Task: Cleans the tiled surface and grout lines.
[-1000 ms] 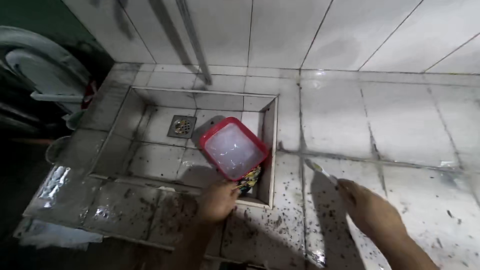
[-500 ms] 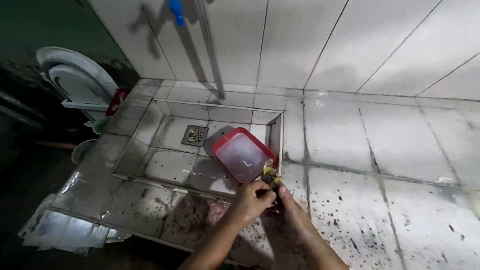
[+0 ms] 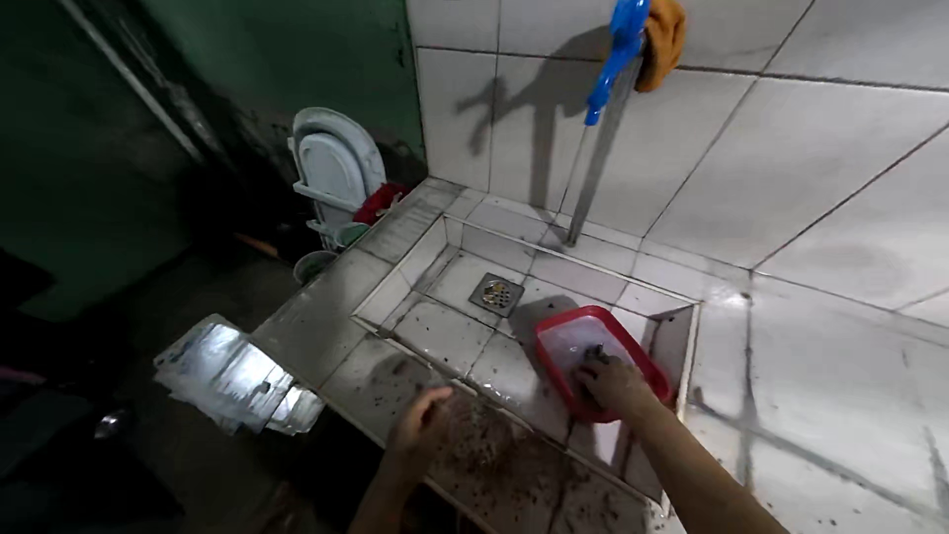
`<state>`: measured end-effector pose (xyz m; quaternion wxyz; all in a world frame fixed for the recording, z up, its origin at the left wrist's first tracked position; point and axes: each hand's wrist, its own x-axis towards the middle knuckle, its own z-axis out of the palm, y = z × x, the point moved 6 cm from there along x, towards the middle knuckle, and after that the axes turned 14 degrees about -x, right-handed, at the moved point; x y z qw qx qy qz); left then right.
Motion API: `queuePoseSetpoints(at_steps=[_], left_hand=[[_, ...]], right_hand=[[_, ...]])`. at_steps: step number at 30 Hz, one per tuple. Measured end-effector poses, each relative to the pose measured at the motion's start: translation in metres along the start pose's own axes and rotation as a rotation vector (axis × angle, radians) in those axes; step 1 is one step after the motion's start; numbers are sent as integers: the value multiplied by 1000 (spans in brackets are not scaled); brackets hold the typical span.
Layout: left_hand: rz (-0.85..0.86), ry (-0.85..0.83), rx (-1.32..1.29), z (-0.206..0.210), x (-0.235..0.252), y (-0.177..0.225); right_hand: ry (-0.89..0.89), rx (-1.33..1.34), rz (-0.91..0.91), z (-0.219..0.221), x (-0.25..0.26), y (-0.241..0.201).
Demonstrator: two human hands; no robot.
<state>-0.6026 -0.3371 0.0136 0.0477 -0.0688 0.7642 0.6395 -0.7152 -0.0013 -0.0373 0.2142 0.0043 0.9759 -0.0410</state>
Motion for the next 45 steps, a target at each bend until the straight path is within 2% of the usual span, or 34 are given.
queuePoseSetpoints(at_steps=[3,5,7,10,13,15,17,19,22,25,27,29,30,32,34,37,39,41,43,45], left_hand=[[21,162,10,-32,-3,-3],[62,223,34,-45,-1,-9],[100,234,15,-53,2,-15],[155,211,-50,-59,5,-25],[71,147,-63,-54,5,-36],[7,66,-106,-44,4,-42],[30,0,-87,-33,2,-46],[38,-34,-66,-25,-7,-45],[76,-35,-25,-27,-22,-37],[47,-26,39,-49,-29,-30],[51,55,39,-76,-31,-32],[98,163,33,-107,-33,-40],[93,205,33,-123,-34,-45],[77,262,15,-157,-34,-56],[62,280,-12,-189,-27,-67],[77,258,-43,-239,-4,-77],[97,213,-52,-271,14,-78],[102,165,-26,-300,31,-74],[87,127,20,-327,55,-68],[126,134,68,-347,84,-63]], right_hand=[[-84,-96,43,19,3,-15],[-32,-89,99,10,-2,-21],[85,48,137,-5,-2,-13],[249,344,226,-33,-6,8],[305,701,329,-43,-11,18],[283,842,284,-46,-13,11],[346,892,182,-60,-14,-6],[379,821,63,-75,-15,-28],[256,626,-70,-71,-19,-72],[160,618,-213,-38,-33,-123],[149,621,-370,-8,-43,-158],[243,418,-568,22,-45,-192],[309,245,-594,30,-46,-207],[248,4,-459,32,-48,-236],[228,-64,-290,27,-38,-266],[288,25,-165,17,2,-323],[271,239,-97,0,30,-357],[353,419,-49,-23,44,-383],[515,394,-58,-48,41,-412],[604,294,-149,-57,29,-448]])
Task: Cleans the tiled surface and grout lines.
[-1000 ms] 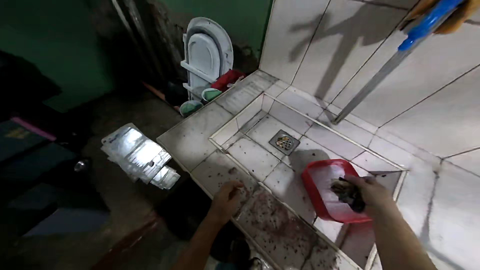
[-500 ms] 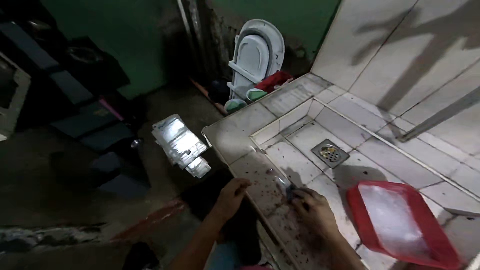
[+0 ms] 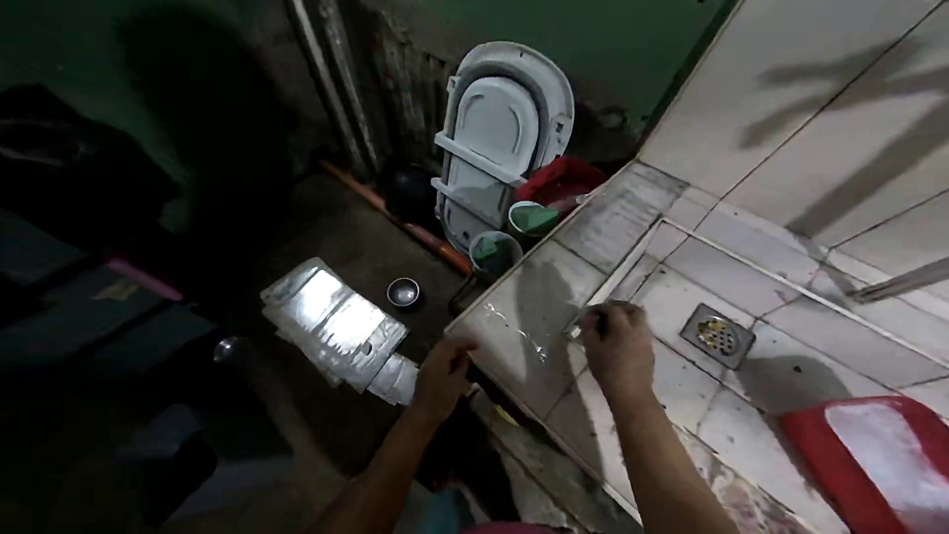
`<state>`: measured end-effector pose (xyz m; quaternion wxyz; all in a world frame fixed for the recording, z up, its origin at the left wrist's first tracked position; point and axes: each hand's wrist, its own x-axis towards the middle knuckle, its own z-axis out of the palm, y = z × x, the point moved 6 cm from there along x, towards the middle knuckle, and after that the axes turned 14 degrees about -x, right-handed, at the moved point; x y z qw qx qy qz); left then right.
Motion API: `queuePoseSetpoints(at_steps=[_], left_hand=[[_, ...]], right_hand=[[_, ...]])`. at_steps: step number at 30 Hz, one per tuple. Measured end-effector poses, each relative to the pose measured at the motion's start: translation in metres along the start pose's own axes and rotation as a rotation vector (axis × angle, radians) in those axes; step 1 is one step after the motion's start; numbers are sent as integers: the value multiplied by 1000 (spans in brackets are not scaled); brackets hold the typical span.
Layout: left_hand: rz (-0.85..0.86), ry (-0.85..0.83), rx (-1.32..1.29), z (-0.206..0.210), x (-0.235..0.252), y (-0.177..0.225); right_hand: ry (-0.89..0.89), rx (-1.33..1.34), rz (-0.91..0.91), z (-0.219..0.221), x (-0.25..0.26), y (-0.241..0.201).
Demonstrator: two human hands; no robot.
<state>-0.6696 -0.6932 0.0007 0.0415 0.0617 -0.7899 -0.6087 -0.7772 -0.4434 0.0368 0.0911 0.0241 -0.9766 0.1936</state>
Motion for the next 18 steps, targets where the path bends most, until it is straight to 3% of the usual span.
queuePoseSetpoints(at_steps=[4,6,8,11,14,16,18], left_hand=[[106,35,-14,-3,64,-7],[144,79,14,3,88,-7],[201,110,62,9,104,-10],[180,42,217,22,112,-22],[69,-88,416,36,116,-19],[100,-88,446,41,115,-19],[132,-59,440,40,111,-20]], right_hand=[[-242,-103,-253,64,-29,-74],[-214,-130,-448,101,-30,-96],[-225,-150,-531,114,-2,-100],[-288,-253,-390,112,73,-63],[-241,-328,-64,95,153,19],[-159,-306,104,88,180,57],[-87,-288,211,88,173,59]])
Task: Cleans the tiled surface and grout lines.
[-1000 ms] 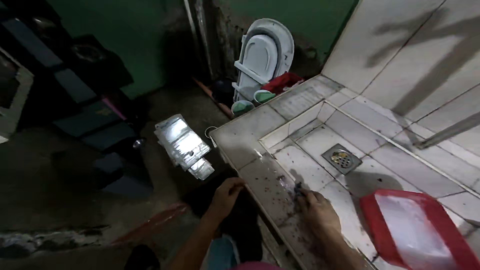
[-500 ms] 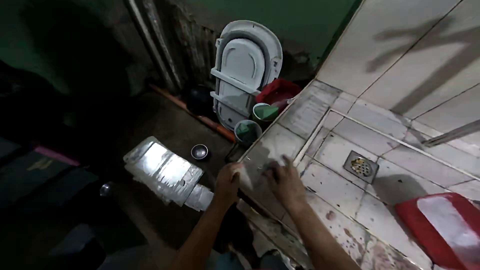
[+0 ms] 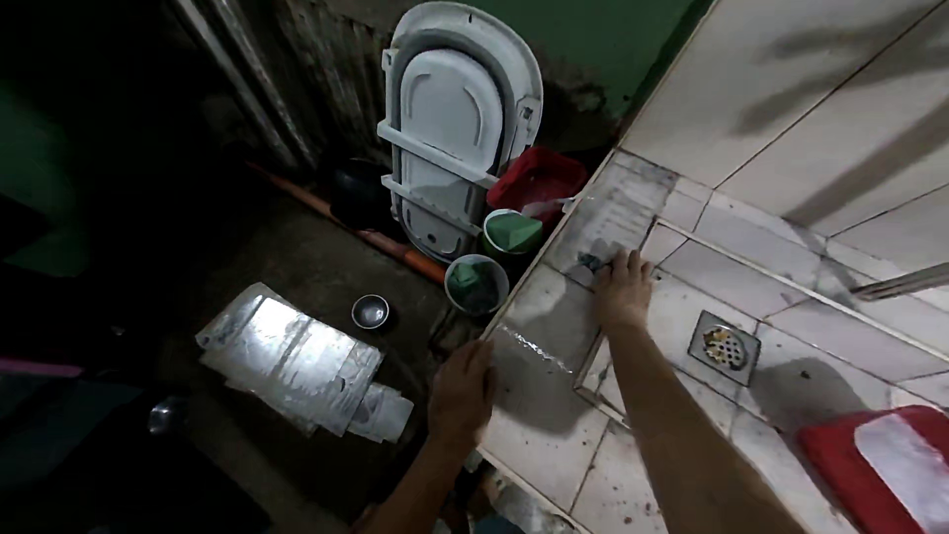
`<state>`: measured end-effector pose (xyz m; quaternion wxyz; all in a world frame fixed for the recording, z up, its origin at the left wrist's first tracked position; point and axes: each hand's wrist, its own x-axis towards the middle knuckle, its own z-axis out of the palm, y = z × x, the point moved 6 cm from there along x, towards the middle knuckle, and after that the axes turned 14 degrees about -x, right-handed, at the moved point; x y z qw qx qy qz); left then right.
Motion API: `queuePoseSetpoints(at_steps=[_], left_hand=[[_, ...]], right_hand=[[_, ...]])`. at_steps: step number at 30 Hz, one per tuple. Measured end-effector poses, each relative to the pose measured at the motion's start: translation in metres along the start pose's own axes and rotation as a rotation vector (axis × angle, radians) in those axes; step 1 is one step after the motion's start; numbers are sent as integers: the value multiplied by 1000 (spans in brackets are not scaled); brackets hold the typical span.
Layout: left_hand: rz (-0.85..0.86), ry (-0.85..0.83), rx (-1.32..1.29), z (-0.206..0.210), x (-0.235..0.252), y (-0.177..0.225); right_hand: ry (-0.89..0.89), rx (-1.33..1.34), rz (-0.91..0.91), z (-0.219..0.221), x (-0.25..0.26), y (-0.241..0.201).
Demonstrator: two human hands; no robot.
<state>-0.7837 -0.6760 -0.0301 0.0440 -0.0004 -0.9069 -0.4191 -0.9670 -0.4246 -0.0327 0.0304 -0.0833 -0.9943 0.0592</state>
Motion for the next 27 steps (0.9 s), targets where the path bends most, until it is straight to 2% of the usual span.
queuePoseSetpoints(at_steps=[2,5,7,9,11,13,16,19,21,23,25,27], left_hand=[[-1,9,14,-1,0,-1],[-1,28,18,0,-2,0],[-2,31,24,1,-2,-1],[1,30,38,2,-2,-4],[14,48,53,2,-3,-4],[-12,36,52,2,-4,-4],[22,67,61,1,-4,-4],[16,56,47,-1,-3,-2],[11,53,39,-1,-3,-1],[10,41,38,0,-2,-3],[-15,11,-10,-1,-3,-4],[-130,-45,-164,-8,1,-6]], right_hand=[[65,-15,-20,-3,-38,-20],[79,-24,-298,1,-124,-54],[-6,5,-476,4,-159,-79],[-40,33,-628,7,-161,-97],[-97,39,-693,5,-132,-101],[-131,27,-611,5,-82,-86],[-71,12,-403,3,-10,-46],[-31,-13,-180,-5,18,-26],[-42,-8,-56,-9,11,-26],[-11,-5,-57,-8,-20,-35],[47,-21,-191,-1,-79,-52],[64,-17,-370,6,-142,-77]])
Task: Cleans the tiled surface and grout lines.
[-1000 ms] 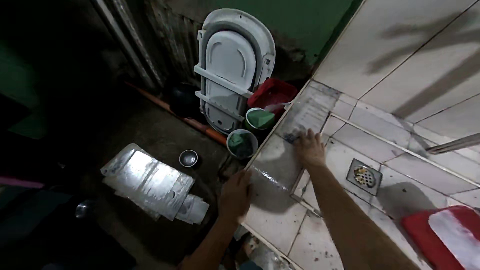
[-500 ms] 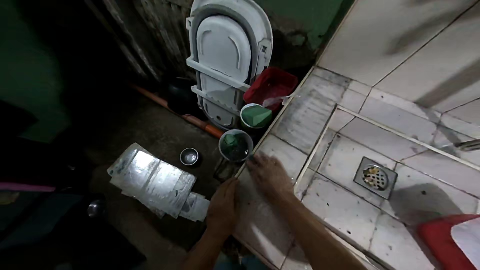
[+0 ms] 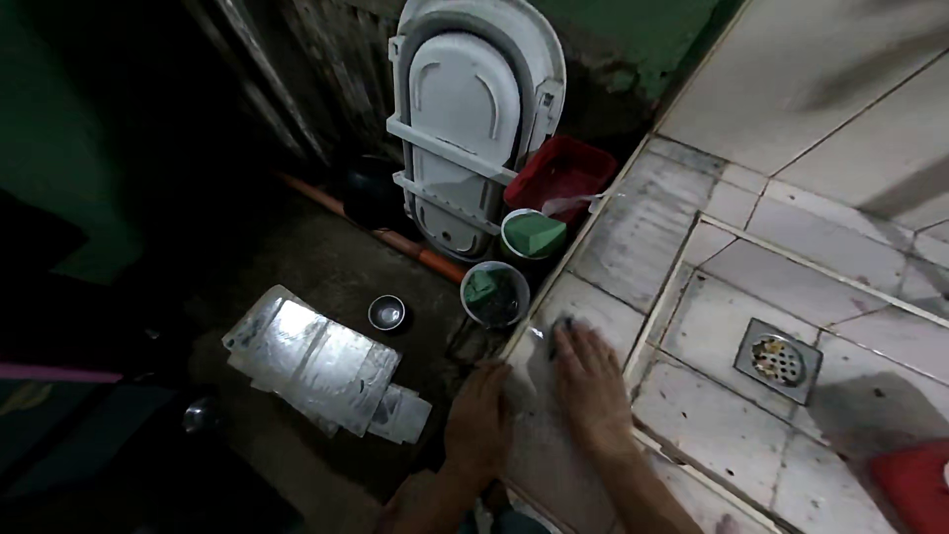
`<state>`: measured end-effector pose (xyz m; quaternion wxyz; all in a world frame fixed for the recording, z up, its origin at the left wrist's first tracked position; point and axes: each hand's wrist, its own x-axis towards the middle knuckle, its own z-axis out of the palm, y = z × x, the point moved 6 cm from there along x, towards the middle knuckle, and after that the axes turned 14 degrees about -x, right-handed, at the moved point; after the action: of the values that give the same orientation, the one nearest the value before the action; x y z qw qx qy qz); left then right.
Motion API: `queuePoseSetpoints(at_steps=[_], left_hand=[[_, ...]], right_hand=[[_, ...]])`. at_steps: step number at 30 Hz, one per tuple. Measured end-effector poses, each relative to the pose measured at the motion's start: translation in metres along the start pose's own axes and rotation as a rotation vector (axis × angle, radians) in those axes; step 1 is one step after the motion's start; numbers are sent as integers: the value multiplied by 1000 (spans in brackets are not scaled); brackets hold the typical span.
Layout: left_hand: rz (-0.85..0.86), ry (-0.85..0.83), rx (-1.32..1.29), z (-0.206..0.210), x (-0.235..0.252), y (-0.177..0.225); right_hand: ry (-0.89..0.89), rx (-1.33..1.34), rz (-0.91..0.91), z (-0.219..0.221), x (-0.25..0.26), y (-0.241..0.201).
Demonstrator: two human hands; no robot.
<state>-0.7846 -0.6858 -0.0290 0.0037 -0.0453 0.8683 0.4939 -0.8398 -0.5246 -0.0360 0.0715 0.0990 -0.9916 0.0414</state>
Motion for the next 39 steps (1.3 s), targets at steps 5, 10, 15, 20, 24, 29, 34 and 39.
queuePoseSetpoints(at_steps=[5,10,15,20,24,29,34,39], left_hand=[[-261,-66,-571,-20,31,-27],[-118,-115,-503,-30,60,-18],[-137,-422,-270,-3,56,-5],[-111,-481,-51,13,45,1],[-52,-451,5,16,44,4],[65,-351,41,17,42,6],[89,-275,35,16,42,5],[139,-220,23,15,40,5]], right_hand=[[-91,58,-178,3,-2,-43],[-172,13,-14,11,112,24],[-146,-80,318,8,171,102],[5,-70,238,10,112,47],[-113,8,28,11,63,-14],[-131,-1,34,19,148,52],[-145,-70,291,16,229,143],[-75,-101,356,16,204,115]])
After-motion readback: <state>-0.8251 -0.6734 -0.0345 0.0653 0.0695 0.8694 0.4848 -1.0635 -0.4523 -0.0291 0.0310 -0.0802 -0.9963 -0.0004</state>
